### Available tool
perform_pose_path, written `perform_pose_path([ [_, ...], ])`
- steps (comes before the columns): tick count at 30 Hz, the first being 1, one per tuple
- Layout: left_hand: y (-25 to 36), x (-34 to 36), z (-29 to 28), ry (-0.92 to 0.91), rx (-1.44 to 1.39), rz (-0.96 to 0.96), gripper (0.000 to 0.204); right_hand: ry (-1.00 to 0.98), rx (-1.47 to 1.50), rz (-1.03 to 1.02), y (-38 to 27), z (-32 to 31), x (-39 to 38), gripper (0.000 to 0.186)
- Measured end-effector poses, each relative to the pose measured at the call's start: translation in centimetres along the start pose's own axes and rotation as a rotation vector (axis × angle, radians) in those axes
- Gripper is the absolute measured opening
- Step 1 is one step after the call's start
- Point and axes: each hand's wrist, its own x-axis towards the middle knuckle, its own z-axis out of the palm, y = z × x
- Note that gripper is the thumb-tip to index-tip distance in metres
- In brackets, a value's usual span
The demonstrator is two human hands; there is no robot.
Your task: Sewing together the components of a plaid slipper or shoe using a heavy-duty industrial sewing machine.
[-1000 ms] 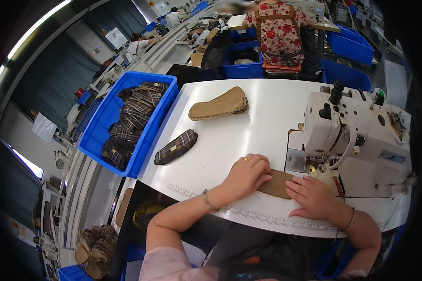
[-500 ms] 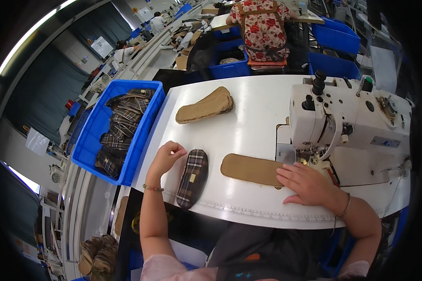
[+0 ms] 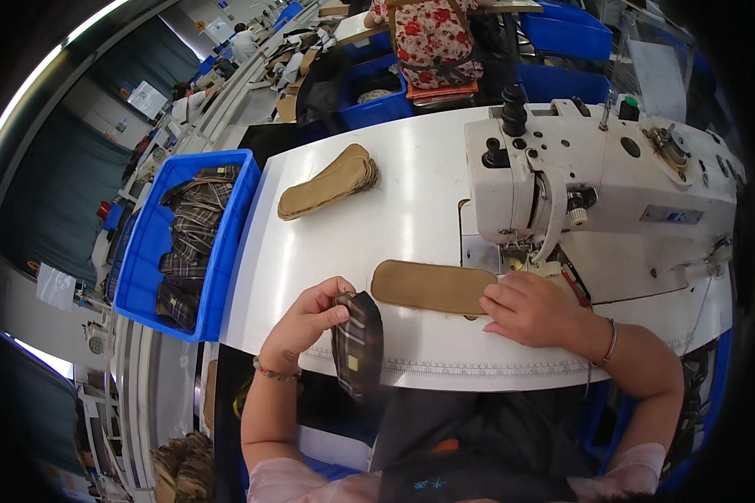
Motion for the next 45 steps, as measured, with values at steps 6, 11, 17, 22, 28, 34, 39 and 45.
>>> perform_pose_path([
  [6,4.4,3.9,3.4,-0.358,0.389,-0.015,0.030,0.188,-0.054,-0.089,-0.2,0.7,-0.2,0.032],
  [11,4.7,7.7,8.8,-0.517,0.661,0.236,0.041,-0.004,0.948,0.399,-2.2,-2.4,0.1,0.023],
  [17,0.4,8.9,10.9,-0.619,0.409,0.022,0.040,-0.109,1.469,0.625,-2.2,-1.8,-0.7,0.027],
  [22,1.2,8.5,11.6,-0.531,0.126,-0.304,0.035,-0.187,1.221,0.616,-1.7,-2.1,-0.8,0.034],
  [28,1.6,7.2,12.4,-0.455,0.099,-0.205,0.012,-0.237,1.302,0.619,-2.2,-1.3,-0.7,0.035],
  [34,2.9,6.4,13.4,-0.297,0.780,0.256,0.006,-0.199,1.532,0.777,-2.4,-1.3,-0.4,0.030],
  [39,1.2,6.3,13.4,-0.301,0.580,0.128,0.005,-0.104,1.559,0.825,-2.2,-1.3,-0.6,0.028],
  [45,0.4,5.9,13.7,-0.249,0.360,0.022,0.008,-0.208,1.511,0.740,-1.8,-1.4,-0.8,0.025],
])
